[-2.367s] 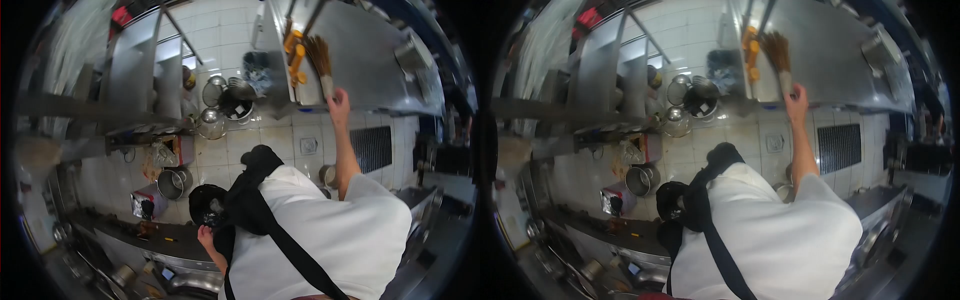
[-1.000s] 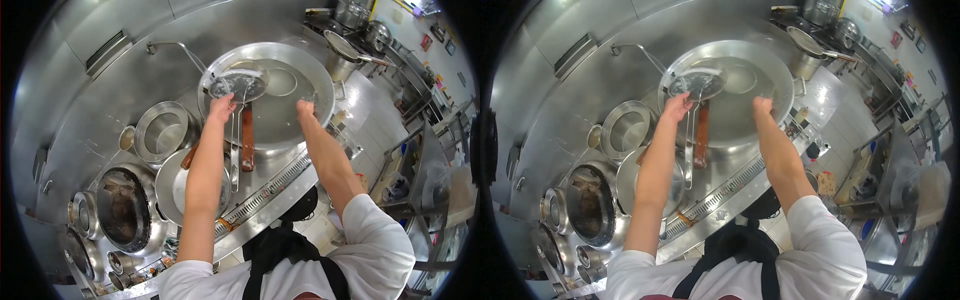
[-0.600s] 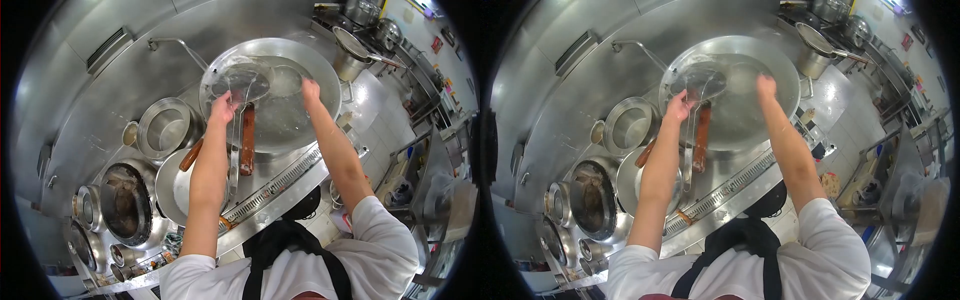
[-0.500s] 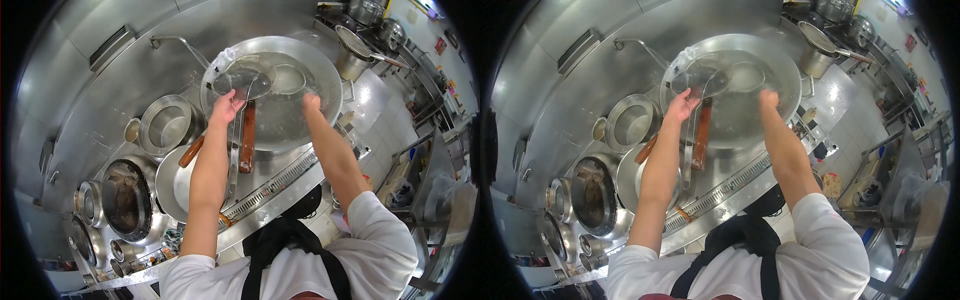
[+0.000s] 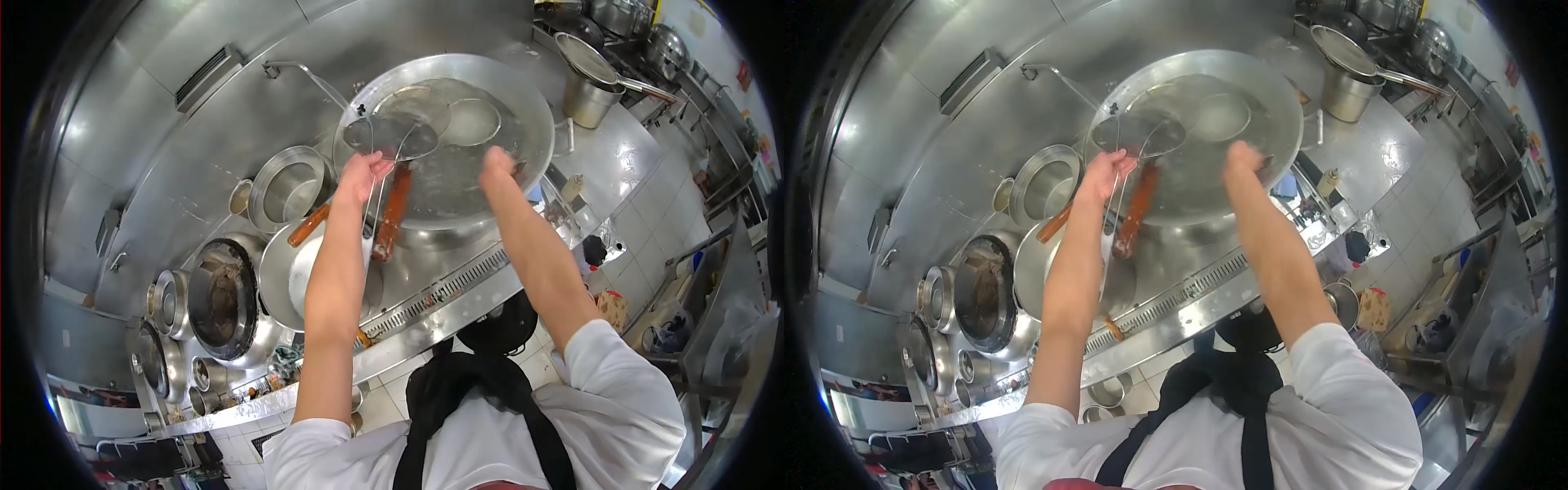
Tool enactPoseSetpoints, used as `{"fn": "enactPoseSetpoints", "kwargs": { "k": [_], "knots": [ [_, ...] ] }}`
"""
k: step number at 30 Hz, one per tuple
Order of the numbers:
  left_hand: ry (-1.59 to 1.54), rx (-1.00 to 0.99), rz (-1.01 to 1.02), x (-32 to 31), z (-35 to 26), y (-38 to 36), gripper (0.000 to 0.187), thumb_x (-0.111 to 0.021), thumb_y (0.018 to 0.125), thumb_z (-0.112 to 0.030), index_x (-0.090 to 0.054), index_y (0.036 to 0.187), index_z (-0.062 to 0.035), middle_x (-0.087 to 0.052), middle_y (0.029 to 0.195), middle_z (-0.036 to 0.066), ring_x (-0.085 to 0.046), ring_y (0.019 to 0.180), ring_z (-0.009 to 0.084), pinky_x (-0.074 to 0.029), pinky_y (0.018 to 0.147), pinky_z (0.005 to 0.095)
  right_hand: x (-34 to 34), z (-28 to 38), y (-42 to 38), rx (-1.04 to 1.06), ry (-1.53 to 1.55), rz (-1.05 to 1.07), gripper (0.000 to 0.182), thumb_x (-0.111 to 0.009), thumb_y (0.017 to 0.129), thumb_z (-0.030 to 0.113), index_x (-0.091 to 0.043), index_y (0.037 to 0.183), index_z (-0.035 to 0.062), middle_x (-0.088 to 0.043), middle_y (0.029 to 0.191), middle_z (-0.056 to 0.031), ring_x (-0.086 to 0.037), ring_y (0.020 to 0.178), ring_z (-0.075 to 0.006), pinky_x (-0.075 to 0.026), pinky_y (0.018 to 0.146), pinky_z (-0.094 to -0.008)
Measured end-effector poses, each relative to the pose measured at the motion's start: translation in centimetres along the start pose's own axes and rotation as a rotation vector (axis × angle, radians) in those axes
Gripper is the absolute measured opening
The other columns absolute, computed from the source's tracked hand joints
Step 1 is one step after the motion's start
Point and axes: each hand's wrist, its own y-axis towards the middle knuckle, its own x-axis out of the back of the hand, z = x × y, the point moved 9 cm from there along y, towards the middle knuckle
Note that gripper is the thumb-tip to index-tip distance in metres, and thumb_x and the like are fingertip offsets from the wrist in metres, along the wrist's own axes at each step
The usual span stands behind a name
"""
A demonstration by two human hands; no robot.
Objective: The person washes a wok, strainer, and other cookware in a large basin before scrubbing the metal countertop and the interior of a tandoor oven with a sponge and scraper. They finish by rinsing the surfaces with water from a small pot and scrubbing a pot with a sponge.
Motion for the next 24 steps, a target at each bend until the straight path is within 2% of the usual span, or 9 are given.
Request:
{"fn": "enactPoseSetpoints", "kwargs": {
  "k": [4,9,14,16,17,18,21,23,24],
  "knots": [
    [0.081,-0.093,0.013,-4.4,-2.1,-3.6,0.024,-0.057,0.095,0.001,-0.043,0.114,0.0044,-0.058,0.110,0.019,-0.066,0.092,0.0292,-0.061,0.088,0.0433,-11.1,6.6,-13.7,-0.392,0.527,0.879,0.051,-0.057,0.095,0.031,-0.049,0.137,0.0024,-0.056,0.135,-0.0159,-0.051,0.126,-0.0284,-0.039,0.107,-0.0407],
    [0.125,-0.265,-0.097,-6.3,-5.3,-7.5,0.021,-0.061,0.094,-0.002,-0.053,0.113,-0.0007,-0.063,0.107,0.015,-0.067,0.094,0.0281,-0.060,0.084,0.0392,-6.6,14.5,-18.2,0.334,0.123,0.746,0.051,-0.059,0.095,0.030,-0.048,0.137,0.0019,-0.057,0.134,-0.0132,-0.048,0.130,-0.0250,-0.030,0.113,-0.0384],
    [0.091,-0.648,-0.046,-9.5,-12.0,-12.5,0.024,-0.069,0.090,-0.009,-0.058,0.111,-0.0035,-0.065,0.104,0.012,-0.066,0.098,0.0252,-0.059,0.083,0.0402,-7.2,4.6,-4.8,0.234,-0.267,0.926,0.046,-0.050,0.102,0.030,-0.054,0.138,0.0019,-0.055,0.142,-0.0109,-0.051,0.130,-0.0241,-0.038,0.109,-0.0376],
    [0.287,-0.898,-0.175,-10.5,-14.3,-13.5,0.019,-0.064,0.094,-0.008,-0.060,0.112,-0.0075,-0.066,0.097,0.006,-0.065,0.086,0.0164,-0.059,0.072,0.0374,-3.6,5.2,-5.1,0.478,-0.443,0.720,0.055,-0.057,0.097,0.028,-0.048,0.144,0.0009,-0.053,0.144,-0.0090,-0.052,0.126,-0.0187,-0.042,0.102,-0.0318],
    [0.286,-0.911,-0.227,-10.5,-14.3,-14.7,0.021,-0.064,0.095,-0.010,-0.059,0.115,-0.0071,-0.066,0.098,0.005,-0.066,0.084,0.0161,-0.058,0.070,0.0374,-3.1,3.5,1.3,0.688,-0.981,0.384,0.064,-0.048,0.096,0.044,-0.048,0.145,0.0032,-0.051,0.146,-0.0190,-0.048,0.136,-0.0307,-0.034,0.112,-0.0423],
    [0.285,-0.907,-0.258,-10.9,-13.7,-15.2,0.023,-0.063,0.095,-0.012,-0.059,0.117,-0.0066,-0.066,0.099,0.005,-0.066,0.082,0.0158,-0.058,0.068,0.0373,-3.8,2.4,3.3,0.700,-0.980,0.406,0.064,-0.048,0.096,0.044,-0.048,0.145,0.0032,-0.051,0.146,-0.0190,-0.048,0.136,-0.0307,-0.034,0.112,-0.0423],
    [0.185,-0.463,-0.186,-10.8,-8.3,-13.4,0.025,-0.063,0.095,-0.018,-0.060,0.118,-0.0059,-0.066,0.092,0.005,-0.063,0.067,0.0135,-0.051,0.056,0.0314,-4.6,-0.3,4.4,0.314,-0.806,0.519,0.056,-0.047,0.098,0.034,-0.053,0.135,-0.0073,-0.058,0.135,-0.0258,-0.060,0.120,-0.0354,-0.046,0.103,-0.0496],
    [-0.045,-0.490,-0.184,-9.6,-6.7,-11.9,0.028,-0.062,0.096,-0.021,-0.059,0.119,-0.0048,-0.067,0.098,0.007,-0.069,0.075,0.0188,-0.053,0.058,0.0328,-6.7,-3.1,-2.5,-0.513,0.258,0.723,0.048,-0.042,0.100,0.023,-0.050,0.133,-0.0102,-0.059,0.131,-0.0271,-0.062,0.116,-0.0365,-0.050,0.101,-0.0484],
    [-0.049,-0.491,-0.184,-8.8,-6.7,-11.2,0.028,-0.062,0.096,-0.021,-0.059,0.119,-0.0048,-0.067,0.098,0.007,-0.069,0.075,0.0188,-0.053,0.058,0.0328,-9.5,-1.8,-5.1,-0.502,0.406,0.841,0.048,-0.040,0.100,0.019,-0.046,0.137,-0.0094,-0.057,0.134,-0.0261,-0.059,0.120,-0.0358,-0.048,0.105,-0.0457]
  ]
}}
